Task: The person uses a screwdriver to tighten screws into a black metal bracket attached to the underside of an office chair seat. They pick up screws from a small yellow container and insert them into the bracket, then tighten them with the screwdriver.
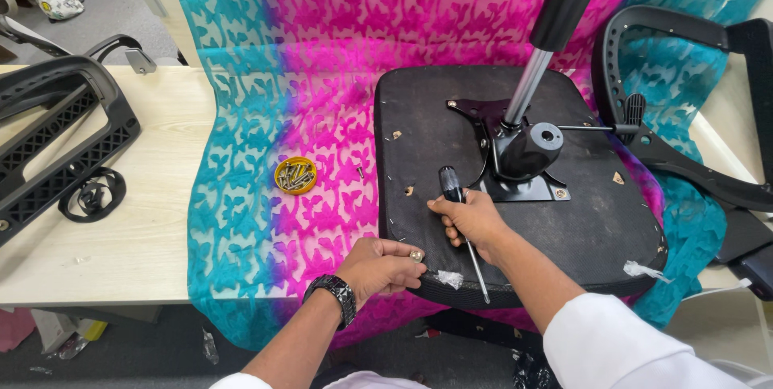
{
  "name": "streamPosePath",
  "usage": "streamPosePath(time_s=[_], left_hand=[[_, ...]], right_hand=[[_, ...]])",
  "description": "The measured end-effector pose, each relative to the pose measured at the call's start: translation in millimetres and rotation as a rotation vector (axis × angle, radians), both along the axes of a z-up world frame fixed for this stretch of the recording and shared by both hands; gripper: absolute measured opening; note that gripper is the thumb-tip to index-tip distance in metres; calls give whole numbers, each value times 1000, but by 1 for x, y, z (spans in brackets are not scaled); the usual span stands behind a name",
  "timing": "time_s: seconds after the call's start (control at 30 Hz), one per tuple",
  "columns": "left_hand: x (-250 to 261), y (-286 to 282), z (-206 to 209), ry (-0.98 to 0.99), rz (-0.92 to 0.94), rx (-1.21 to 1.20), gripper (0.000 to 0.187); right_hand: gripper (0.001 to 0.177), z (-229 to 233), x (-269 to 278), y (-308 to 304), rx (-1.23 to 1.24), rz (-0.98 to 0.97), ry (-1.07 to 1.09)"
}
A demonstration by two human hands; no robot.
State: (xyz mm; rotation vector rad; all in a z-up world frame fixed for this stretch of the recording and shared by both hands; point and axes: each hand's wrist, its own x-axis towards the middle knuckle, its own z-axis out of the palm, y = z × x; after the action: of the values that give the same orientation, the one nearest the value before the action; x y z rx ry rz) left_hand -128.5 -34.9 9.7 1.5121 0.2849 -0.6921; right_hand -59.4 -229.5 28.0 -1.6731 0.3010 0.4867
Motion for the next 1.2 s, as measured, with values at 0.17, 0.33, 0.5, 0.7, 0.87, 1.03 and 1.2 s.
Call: streamPosePath(time_s=[0.17, 0.33, 0.5, 0.7, 0.87, 1.03, 1.2], left_hand=[[4, -3, -3, -140, -67, 81, 37], [4, -8, 5, -239, -124, 291, 35], [1, -15, 4, -452, -133, 471, 25], [0, -15, -1, -458, -118, 474, 19], [4, -11, -1, -383, -154, 418, 14], [6, -9, -3, -379, -139, 370, 13], [6, -8, -7, -450, -140, 381, 15]], right_hand=[[20, 5, 5, -3, 23, 6, 93], [30, 23, 6, 2, -73, -124, 63], [56, 55, -1, 4, -166, -155, -55], [64, 94, -19, 23, -254, -270, -232], [97, 114, -47, 41, -701, -351, -631], [93, 112, -70, 59, -533, -387, -857], [90, 96, -85, 68, -493, -387, -870]])
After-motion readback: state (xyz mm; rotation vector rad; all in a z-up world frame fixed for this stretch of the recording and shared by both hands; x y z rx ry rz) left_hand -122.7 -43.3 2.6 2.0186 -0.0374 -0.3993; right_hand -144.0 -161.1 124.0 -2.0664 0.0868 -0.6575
